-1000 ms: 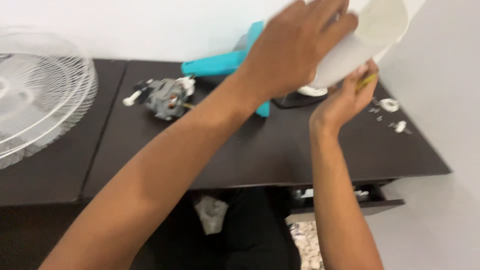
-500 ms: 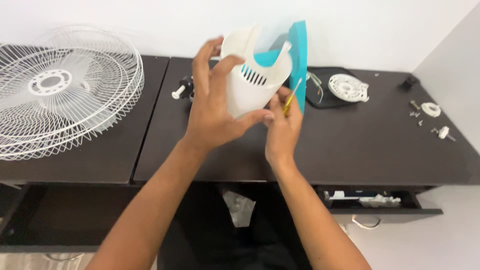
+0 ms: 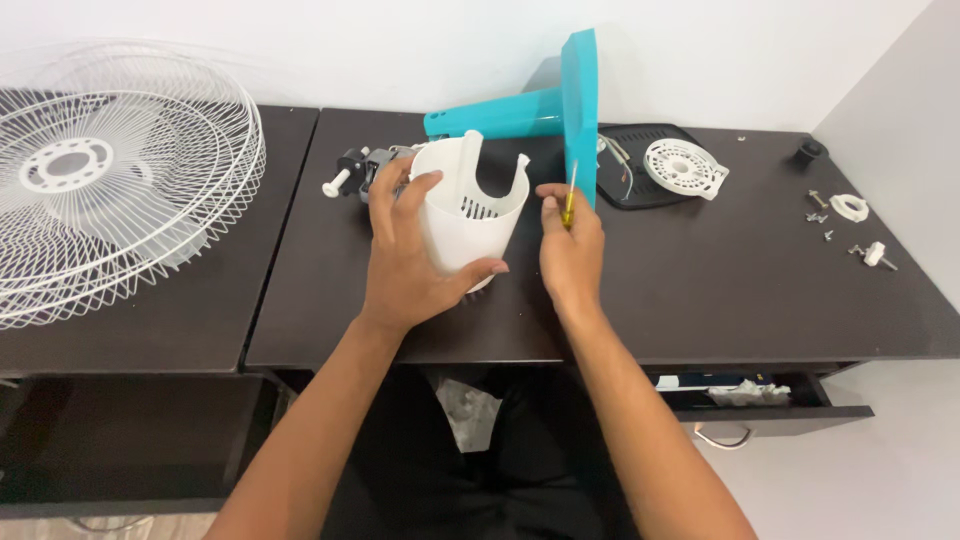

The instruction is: The person assembles a table fan by inserting a white plastic shaft into the motor housing and securing it with a screwdriver. They then attach the motor assembly into the fan base and place the rear grill on top.

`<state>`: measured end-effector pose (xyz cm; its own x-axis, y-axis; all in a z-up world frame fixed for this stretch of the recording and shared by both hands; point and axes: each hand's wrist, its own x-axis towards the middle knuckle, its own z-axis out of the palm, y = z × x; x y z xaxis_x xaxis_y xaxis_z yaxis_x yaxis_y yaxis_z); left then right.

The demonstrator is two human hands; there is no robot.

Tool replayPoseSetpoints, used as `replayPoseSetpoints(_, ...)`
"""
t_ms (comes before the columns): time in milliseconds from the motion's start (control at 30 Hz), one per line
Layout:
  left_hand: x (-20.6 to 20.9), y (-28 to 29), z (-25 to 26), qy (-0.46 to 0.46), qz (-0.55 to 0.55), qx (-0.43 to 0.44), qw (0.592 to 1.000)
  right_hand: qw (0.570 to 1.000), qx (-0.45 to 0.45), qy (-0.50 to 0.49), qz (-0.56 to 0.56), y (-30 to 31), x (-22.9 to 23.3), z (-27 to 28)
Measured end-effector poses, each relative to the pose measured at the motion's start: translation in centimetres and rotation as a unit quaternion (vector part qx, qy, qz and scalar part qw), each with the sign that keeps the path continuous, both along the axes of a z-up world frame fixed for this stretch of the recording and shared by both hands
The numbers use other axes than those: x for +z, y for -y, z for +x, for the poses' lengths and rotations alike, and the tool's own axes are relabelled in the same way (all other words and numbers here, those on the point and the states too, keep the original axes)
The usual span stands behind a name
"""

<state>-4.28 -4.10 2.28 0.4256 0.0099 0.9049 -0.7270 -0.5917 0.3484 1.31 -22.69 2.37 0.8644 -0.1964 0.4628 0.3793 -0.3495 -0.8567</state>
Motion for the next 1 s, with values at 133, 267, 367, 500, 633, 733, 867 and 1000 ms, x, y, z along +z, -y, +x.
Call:
replayPoseSetpoints(133, -0.4, -0.2, 0.5, 0.029, 0.014, 0.017, 0.999, 0.999, -0.013, 0.007, -0.030, 1.5, 0.2, 1.9)
replayPoseSetpoints(267, -1.1, -0.6, 0.7, 0.007, -0.029, -0.022, 0.999, 0.996, -0.025, -0.034, -0.075, 2.6, 0.0, 4.3)
replayPoseSetpoints(367, -1.4, -1.1, 1.2, -0.020, -0.100, -0.038, 0.994, 0.994, -0.008, -0.029, -0.108, 2.9, -0.7, 6.7)
replayPoseSetpoints(500, -1.5, -2.1, 1.8, -0.068, -0.156, 0.112, 0.979, 0.986, 0.025, 0.034, -0.161, 3.0, -2.6, 8.9)
replayPoseSetpoints(633, -1.1, -4.0, 2.7, -0.028, -0.043, 0.236, 0.970, 0.979, 0.003, 0.050, -0.199, 3.3, -4.1, 9.5)
replayPoseSetpoints(733, -0.6, -5.0, 3.2, -0.048, 0.069, 0.212, 0.974, 0.975, 0.009, 0.066, -0.214, 3.2, -4.1, 9.3)
replayPoseSetpoints(867, -0.2, -5.8, 3.2, -0.077, 0.159, 0.182, 0.967, 0.955, -0.010, 0.090, -0.283, 2.7, -3.5, 8.2)
replayPoseSetpoints(1000, -0.1, -5.2, 3.1, -0.075, 0.194, 0.197, 0.958, 0.921, -0.054, 0.168, -0.347, 1.8, -2.5, 6.4)
